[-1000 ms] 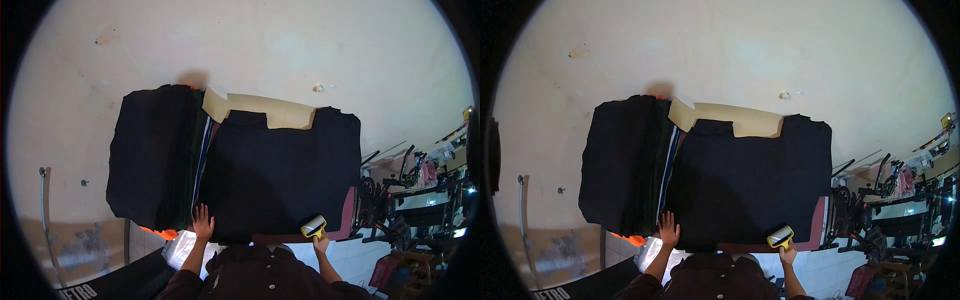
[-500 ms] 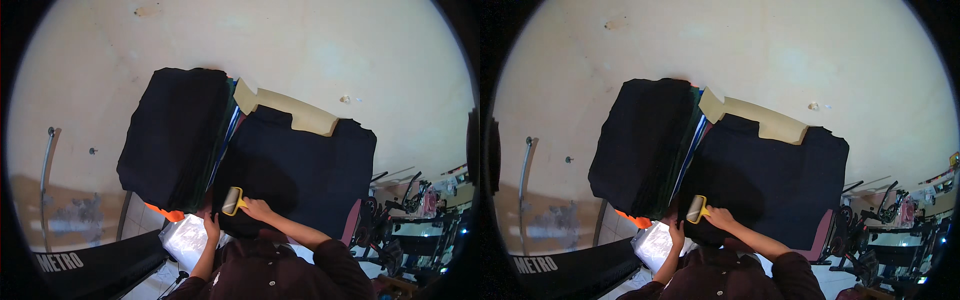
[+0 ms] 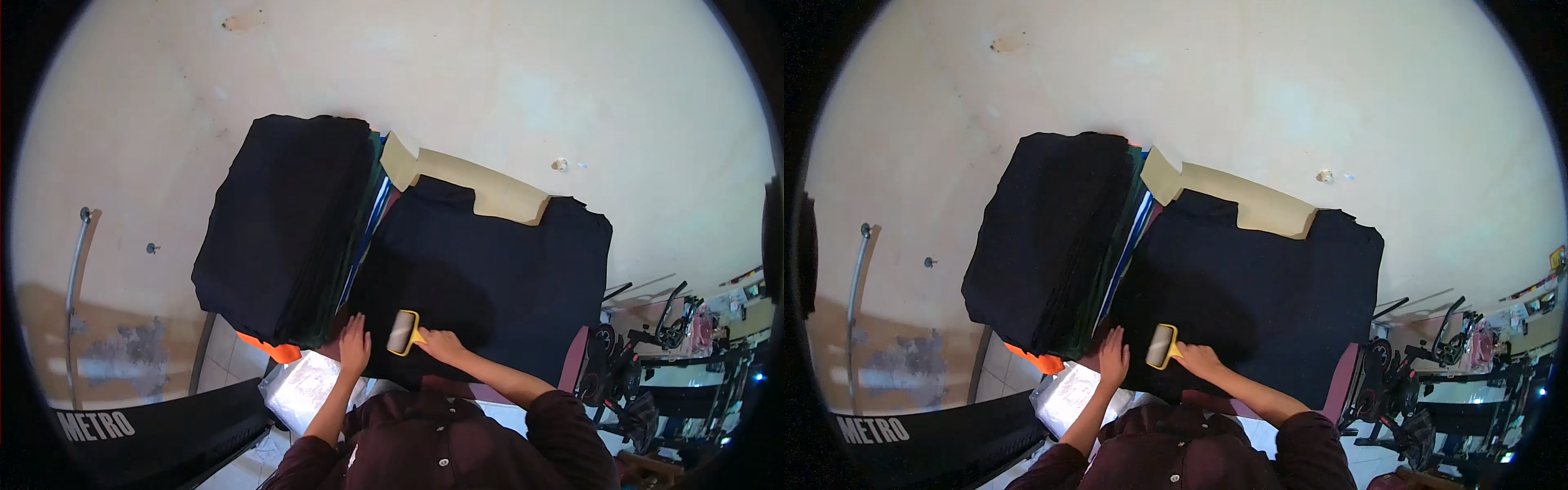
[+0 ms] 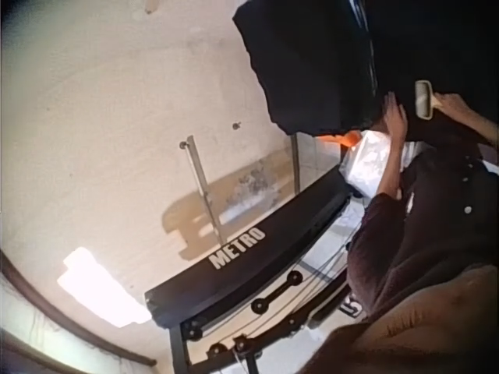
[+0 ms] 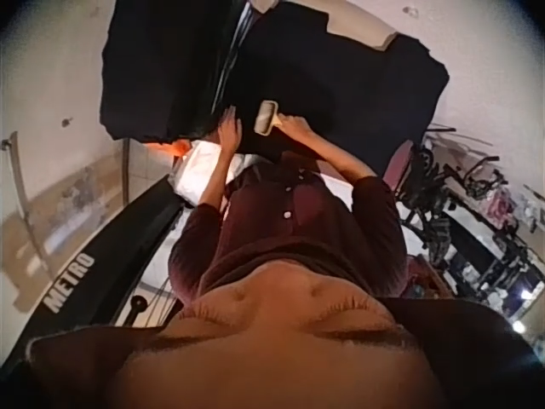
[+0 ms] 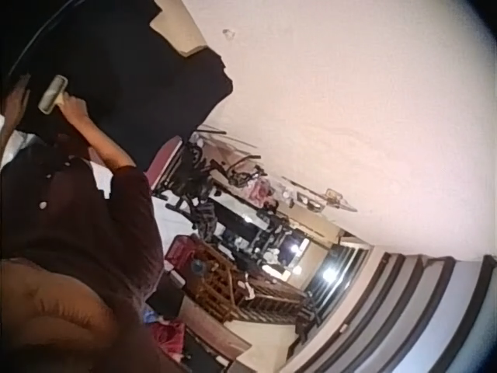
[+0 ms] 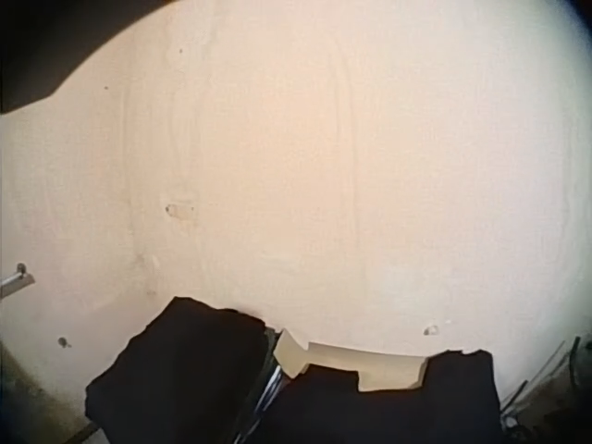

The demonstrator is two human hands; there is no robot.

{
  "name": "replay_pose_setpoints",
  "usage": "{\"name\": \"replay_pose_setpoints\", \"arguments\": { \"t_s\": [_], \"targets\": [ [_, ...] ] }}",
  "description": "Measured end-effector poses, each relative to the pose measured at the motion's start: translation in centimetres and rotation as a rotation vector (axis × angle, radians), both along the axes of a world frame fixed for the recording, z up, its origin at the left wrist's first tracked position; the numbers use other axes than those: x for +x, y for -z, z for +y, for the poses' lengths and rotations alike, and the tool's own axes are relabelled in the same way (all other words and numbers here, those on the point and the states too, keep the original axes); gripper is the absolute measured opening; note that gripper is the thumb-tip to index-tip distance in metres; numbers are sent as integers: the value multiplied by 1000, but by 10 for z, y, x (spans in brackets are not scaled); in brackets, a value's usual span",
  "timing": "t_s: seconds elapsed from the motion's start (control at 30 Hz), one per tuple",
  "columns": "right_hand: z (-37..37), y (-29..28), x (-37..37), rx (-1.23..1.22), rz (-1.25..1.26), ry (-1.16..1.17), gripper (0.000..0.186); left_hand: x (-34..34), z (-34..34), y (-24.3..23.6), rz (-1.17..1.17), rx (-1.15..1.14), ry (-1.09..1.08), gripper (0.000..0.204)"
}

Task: Clean a piece of black clothing using a lint roller and then fold it using a cardboard template.

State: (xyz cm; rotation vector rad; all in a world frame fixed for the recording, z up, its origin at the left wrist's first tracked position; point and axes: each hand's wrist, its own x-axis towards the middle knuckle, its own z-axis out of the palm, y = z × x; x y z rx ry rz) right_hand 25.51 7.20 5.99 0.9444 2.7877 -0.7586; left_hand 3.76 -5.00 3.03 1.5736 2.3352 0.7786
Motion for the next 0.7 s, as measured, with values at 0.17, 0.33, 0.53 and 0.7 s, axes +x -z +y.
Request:
{"name": "replay_pose_setpoints", "arguments": {
  "t_s": [0.17, 0.33, 0.53, 0.7],
  "targets": [
    [-9, -4, 99, 37, -21, 102, 33, -18, 25, 18, 314, -133, 113, 52],
    [-19, -4, 196, -16, -198, 191, 34, -36, 25, 31, 384, -287, 145, 54],
    [-40, -24, 303, -39, -350, 338, 33, -32, 28, 28, 377, -287, 167, 54],
    [-63, -17, 397, 48, -459, 418, 37, -32, 29, 29, 365, -292, 158, 54]
  ]
}}
